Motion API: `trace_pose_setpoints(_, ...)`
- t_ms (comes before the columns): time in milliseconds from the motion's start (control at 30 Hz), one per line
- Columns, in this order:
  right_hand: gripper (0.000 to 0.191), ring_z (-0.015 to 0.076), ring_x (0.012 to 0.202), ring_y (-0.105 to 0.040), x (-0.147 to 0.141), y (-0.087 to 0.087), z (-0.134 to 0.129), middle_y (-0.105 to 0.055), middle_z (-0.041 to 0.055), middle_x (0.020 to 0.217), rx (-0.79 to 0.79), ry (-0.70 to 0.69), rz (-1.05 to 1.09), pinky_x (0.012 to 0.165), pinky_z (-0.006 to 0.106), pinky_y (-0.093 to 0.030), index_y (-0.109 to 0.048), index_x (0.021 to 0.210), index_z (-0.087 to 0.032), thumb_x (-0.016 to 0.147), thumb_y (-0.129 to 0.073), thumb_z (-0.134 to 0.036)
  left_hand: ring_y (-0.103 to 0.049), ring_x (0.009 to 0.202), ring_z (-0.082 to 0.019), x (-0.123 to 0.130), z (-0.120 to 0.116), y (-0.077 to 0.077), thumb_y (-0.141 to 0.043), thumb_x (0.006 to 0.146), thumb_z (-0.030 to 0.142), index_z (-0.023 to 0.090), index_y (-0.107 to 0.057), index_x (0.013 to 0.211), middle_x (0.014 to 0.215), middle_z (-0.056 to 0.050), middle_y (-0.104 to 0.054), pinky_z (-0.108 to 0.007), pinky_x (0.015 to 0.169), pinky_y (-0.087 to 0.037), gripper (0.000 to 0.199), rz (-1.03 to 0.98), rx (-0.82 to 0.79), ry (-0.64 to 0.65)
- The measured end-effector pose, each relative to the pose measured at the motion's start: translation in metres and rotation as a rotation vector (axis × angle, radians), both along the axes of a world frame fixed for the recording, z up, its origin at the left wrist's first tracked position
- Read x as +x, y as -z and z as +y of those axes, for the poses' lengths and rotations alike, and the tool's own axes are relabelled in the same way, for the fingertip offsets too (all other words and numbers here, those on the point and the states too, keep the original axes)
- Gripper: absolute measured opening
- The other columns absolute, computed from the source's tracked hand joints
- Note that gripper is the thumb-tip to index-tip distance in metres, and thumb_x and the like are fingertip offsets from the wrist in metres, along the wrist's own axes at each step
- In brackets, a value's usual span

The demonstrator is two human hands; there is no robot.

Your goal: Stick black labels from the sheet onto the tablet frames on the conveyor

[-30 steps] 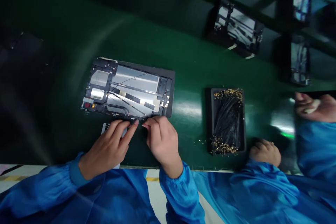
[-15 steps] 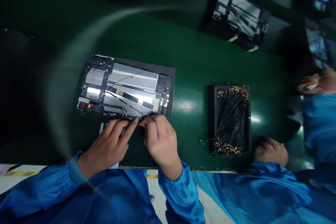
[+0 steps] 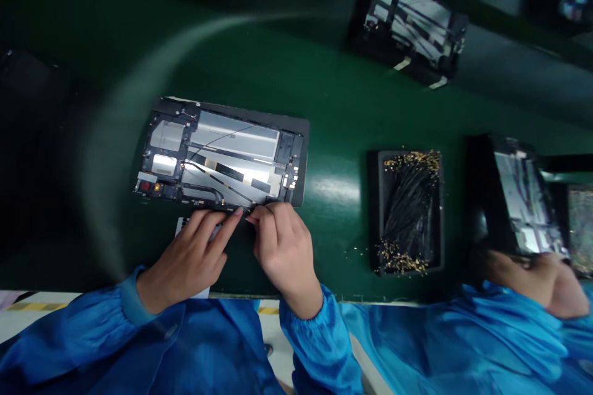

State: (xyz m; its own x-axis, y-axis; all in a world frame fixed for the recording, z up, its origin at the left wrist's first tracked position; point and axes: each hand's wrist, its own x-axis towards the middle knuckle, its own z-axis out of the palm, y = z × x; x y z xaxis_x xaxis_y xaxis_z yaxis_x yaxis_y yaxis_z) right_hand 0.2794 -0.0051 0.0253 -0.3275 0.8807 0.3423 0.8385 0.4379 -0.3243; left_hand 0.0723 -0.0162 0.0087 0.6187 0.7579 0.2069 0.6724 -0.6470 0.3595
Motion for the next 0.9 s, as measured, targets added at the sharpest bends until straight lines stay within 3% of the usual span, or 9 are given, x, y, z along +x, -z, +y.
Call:
trace_pose_setpoints(200, 0.014, 0.0201, 0.080, -0.063, 0.001, 0.002, -0.001, -0.068, 0.0047, 0.092, -0.001, -0.004, -0.029, 0.071, 0.033, -0.054, -0.061, 0.109, -0.022, 0.110, -0.060, -0.009, -0.064, 0.109, -0.029, -0.001, -0.002, 0.004, -0.046, 0.103, 0.005, 0.002, -0.033, 0.171, 0.124, -0.018, -0.070, -0.045, 0.098, -0.060, 0.070, -0.019, -0.008, 0.002)
trace_pose_setpoints(400, 0.014, 0.0206, 0.078, -0.063, 0.002, 0.001, 0.000, -0.069, 0.0054, 0.091, 0.007, -0.006, -0.042, 0.070, 0.033, -0.054, -0.063, 0.110, -0.022, 0.109, -0.058, -0.009, -0.062, 0.104, -0.026, -0.001, -0.001, 0.003, -0.045, 0.105, 0.005, 0.011, -0.040, 0.169, 0.116, -0.012, -0.067, -0.041, 0.093, -0.061, 0.064, -0.025, -0.031, 0.008)
trace_pose_setpoints(500, 0.014, 0.0210, 0.078, -0.064, 0.002, 0.001, -0.001, -0.070, 0.0055, 0.091, 0.001, -0.010, -0.041, 0.071, 0.033, -0.054, -0.064, 0.112, -0.022, 0.108, -0.059, -0.009, -0.059, 0.102, -0.026, -0.002, 0.001, 0.001, -0.047, 0.105, 0.004, 0.010, -0.047, 0.165, 0.113, -0.011, -0.065, -0.038, 0.089, -0.059, 0.060, -0.030, -0.018, 0.015)
trace_pose_setpoints(900, 0.018, 0.0214, 0.095, -0.077, 0.022, -0.002, -0.006, -0.078, 0.0071, 0.107, -0.128, 0.030, 0.255, 0.080, 0.034, -0.066, -0.070, 0.121, -0.025, 0.107, -0.068, -0.013, -0.061, 0.104, -0.026, 0.003, -0.008, 0.008, -0.053, 0.104, 0.003, 0.010, -0.046, 0.168, 0.117, -0.013, -0.065, -0.037, 0.090, -0.058, 0.065, 0.027, 0.014, -0.023)
